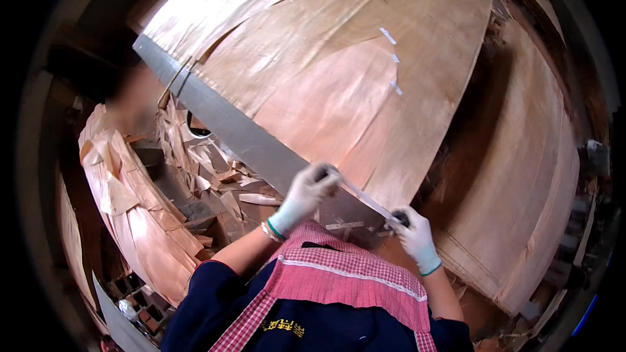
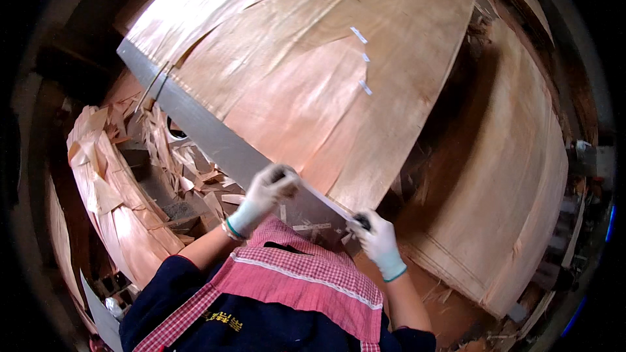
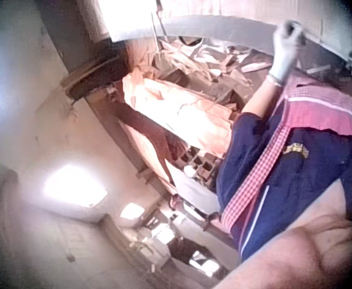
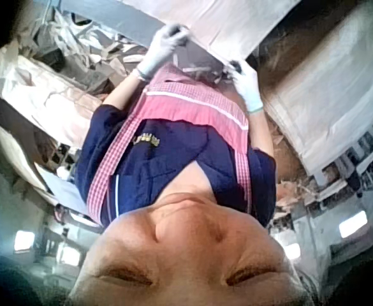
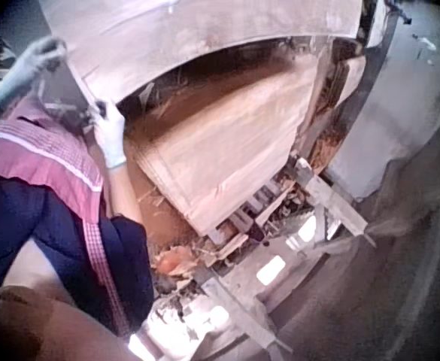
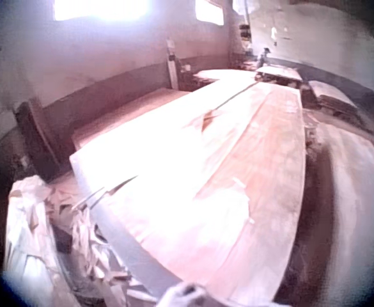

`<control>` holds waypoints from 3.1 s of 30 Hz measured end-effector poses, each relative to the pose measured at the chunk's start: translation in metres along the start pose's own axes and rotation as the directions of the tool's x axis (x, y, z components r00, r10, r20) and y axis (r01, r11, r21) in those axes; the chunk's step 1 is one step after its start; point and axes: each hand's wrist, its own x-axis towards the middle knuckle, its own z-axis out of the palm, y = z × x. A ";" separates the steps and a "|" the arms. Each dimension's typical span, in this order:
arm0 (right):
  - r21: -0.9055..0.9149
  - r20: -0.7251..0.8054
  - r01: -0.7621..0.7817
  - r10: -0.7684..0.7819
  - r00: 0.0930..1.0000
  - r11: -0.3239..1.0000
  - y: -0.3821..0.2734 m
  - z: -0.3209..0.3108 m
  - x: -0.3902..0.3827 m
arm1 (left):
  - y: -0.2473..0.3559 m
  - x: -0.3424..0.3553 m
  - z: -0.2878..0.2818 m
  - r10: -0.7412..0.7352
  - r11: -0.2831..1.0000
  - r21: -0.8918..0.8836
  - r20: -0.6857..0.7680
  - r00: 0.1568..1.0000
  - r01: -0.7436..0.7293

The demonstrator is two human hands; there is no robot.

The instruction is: The person prepares wood veneer by applying tape to a sheet, cutting around a template with a utility knife, and peeling away excess material. The person then picks up the cut veneer sheet and moves it to another stack in the workshop.

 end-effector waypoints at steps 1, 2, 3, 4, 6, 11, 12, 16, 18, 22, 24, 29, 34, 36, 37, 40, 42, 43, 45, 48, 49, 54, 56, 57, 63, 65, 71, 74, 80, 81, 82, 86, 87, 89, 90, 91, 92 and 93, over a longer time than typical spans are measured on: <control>0.045 -0.056 0.024 -0.021 0.998 0.999 0.012 -0.007 -0.002 | 0.009 0.007 -0.016 0.086 0.991 0.111 -0.134 0.987 -0.071; -0.053 -0.064 0.051 -0.055 0.996 0.997 0.013 -0.013 -0.003 | 0.000 0.020 -0.046 0.198 0.973 0.166 -0.224 0.954 -0.163; -0.062 -0.064 0.035 -0.039 0.997 0.997 0.018 -0.015 -0.002 | 0.003 0.033 -0.067 0.315 0.932 0.278 -0.307 0.898 -0.232; -0.070 -0.067 0.017 -0.021 0.998 0.997 0.021 -0.016 0.001 | 0.013 0.044 -0.086 0.379 0.886 0.408 -0.362 0.852 -0.221; -0.185 -0.063 0.025 -0.037 0.997 0.982 0.023 -0.011 0.013 | 0.014 0.078 -0.133 0.601 0.731 0.637 -0.429 0.675 -0.246; -0.110 -0.034 -0.086 0.082 0.996 0.990 0.074 -0.009 0.054 | 0.026 0.146 -0.162 0.836 0.316 0.945 -0.320 0.445 0.085; -0.116 -0.034 -0.085 0.082 0.996 0.990 0.079 -0.012 0.058 | 0.022 0.154 -0.164 0.831 0.356 0.923 -0.384 0.401 0.147; -0.017 0.048 -0.110 0.110 0.993 0.994 0.095 -0.025 0.060 | 0.019 0.163 -0.168 0.851 0.257 0.952 -0.305 0.427 0.168; -0.008 0.088 -0.116 0.116 0.989 0.993 0.091 -0.028 0.061 | 0.017 0.155 -0.167 0.893 0.058 0.989 -0.113 0.435 0.138; 0.069 0.121 -0.144 0.135 0.983 0.987 0.090 -0.030 0.063 | -0.021 0.120 -0.120 0.789 -0.231 0.960 0.090 0.608 0.158; 0.099 0.117 -0.146 0.135 0.984 0.984 0.092 -0.033 0.063 | -0.046 0.093 -0.070 0.589 -0.165 0.986 0.071 0.805 0.033; 0.029 0.118 -0.091 0.087 0.989 0.995 0.093 -0.031 0.059 | -0.113 0.028 0.043 0.373 -0.141 0.909 0.416 0.830 -0.392; -0.560 0.097 0.077 -0.027 0.995 0.825 0.060 -0.033 0.066 | -0.130 0.021 0.052 0.319 -0.152 0.840 0.540 0.779 -0.521; -0.854 0.029 0.098 -0.142 0.989 0.510 0.040 -0.057 0.090 | -0.123 0.020 0.057 0.355 -0.168 0.832 0.551 0.755 -0.528; -0.823 -0.057 0.017 -0.112 0.992 0.569 0.033 -0.072 0.105 | -0.117 0.020 0.061 0.331 -0.096 0.840 0.533 0.779 -0.534; -0.497 -0.060 0.143 -0.199 0.978 0.856 0.005 -0.074 0.144 | -0.079 0.045 0.056 0.333 0.155 0.845 0.443 0.833 -0.511; -0.370 -0.022 0.203 -0.227 0.974 0.907 -0.007 -0.044 0.173 | -0.055 0.077 0.046 0.563 0.052 0.906 0.321 0.762 -0.420; -0.173 -0.025 0.096 -0.101 0.995 0.980 -0.006 -0.024 0.184 | -0.043 0.093 0.043 0.572 0.007 0.899 0.356 0.739 -0.438; -0.096 -0.090 0.121 -0.130 0.987 0.988 0.012 0.000 0.204 | -0.039 0.112 0.039 0.579 -0.041 0.883 0.403 0.709 -0.468; -0.514 -0.130 0.184 -0.288 0.949 0.838 0.005 -0.006 0.210 | -0.051 0.129 0.027 0.430 -0.188 0.856 0.512 0.743 -0.481; -0.808 -0.061 0.202 -0.418 0.906 0.554 -0.013 -0.013 0.205 | -0.048 0.127 0.025 0.428 -0.190 0.879 0.475 0.769 -0.437; -0.178 -0.048 0.005 -0.014 0.999 0.984 0.002 -0.036 0.184 | -0.063 0.134 0.037 0.348 -0.220 0.835 0.550 0.759 -0.504; -0.104 -0.195 0.077 -0.096 0.976 0.992 0.050 -0.035 0.177 | -0.067 0.120 0.074 0.349 -0.088 0.756 0.633 0.691 -0.648; -0.318 -0.152 0.099 -0.154 0.976 0.943 0.043 -0.035 0.174 | -0.069 0.121 0.071 0.361 -0.089 0.765 0.621 0.696 -0.637; -0.942 -0.190 -0.150 -0.108 0.976 0.300 -0.029 -0.141 0.165 | -0.069 0.124 0.066 0.326 -0.174 0.801 0.596 0.734 -0.573; -0.857 -0.429 -0.297 -0.264 0.864 0.420 -0.049 -0.179 0.171 | -0.058 0.140 0.053 0.322 -0.051 0.797 0.584 0.745 -0.602; -0.735 -0.069 0.269 -0.464 0.883 0.623 -0.114 -0.055 0.281 | 0.018 0.204 -0.058 0.651 0.099 0.993 -0.012 0.759 -0.069; -0.492 0.066 0.357 -0.375 0.925 0.794 -0.129 0.032 0.365 | 0.048 0.230 -0.089 0.679 0.139 0.988 -0.046 0.733 -0.067; -0.791 -0.152 -0.036 -0.139 0.979 0.611 -0.171 0.095 0.411 | 0.061 0.264 -0.098 0.503 0.063 0.935 0.272 0.820 -0.349; -0.751 -0.138 0.043 -0.221 0.965 0.658 -0.158 0.090 0.405 | 0.061 0.263 -0.095 0.466 -0.140 0.949 0.315 0.827 -0.282; -0.708 -0.135 0.122 -0.303 0.943 0.696 -0.142 0.084 0.395 | 0.060 0.262 -0.090 0.423 -0.341 0.915 0.355 0.834 -0.216; -0.181 -0.222 0.007 -0.048 0.974 0.983 -0.108 0.089 0.325 | 0.060 0.271 -0.070 0.411 -0.381 0.912 0.317 0.855 -0.155; -0.341 -0.273 0.096 -0.196 0.942 0.935 -0.112 0.077 0.298 | 0.068 0.267 -0.074 0.414 -0.366 0.921 0.292 0.862 -0.136; 0.233 -0.374 0.158 -0.062 0.926 0.959 -0.087 0.024 0.251 | 0.093 0.272 -0.100 0.345 -0.005 0.970 0.229 0.910 -0.242; -0.323 -0.446 0.185 -0.322 0.835 0.928 -0.110 -0.011 0.207 | 0.090 0.265 -0.130 0.365 0.268 0.931 0.139 0.920 -0.247; -0.463 -0.599 0.157 -0.439 0.669 0.872 -0.075 -0.074 0.176 | 0.089 0.252 -0.132 0.551 0.381 0.850 0.108 0.828 -0.364; -0.424 -0.702 0.100 -0.396 0.591 0.900 -0.028 -0.145 0.130 | 0.086 0.234 -0.136 0.707 0.454 0.745 0.033 0.707 -0.489; -0.432 -0.832 0.043 -0.417 0.366 0.901 -0.012 -0.189 0.081 | 0.078 0.211 -0.149 0.725 0.487 0.763 -0.083 0.683 -0.424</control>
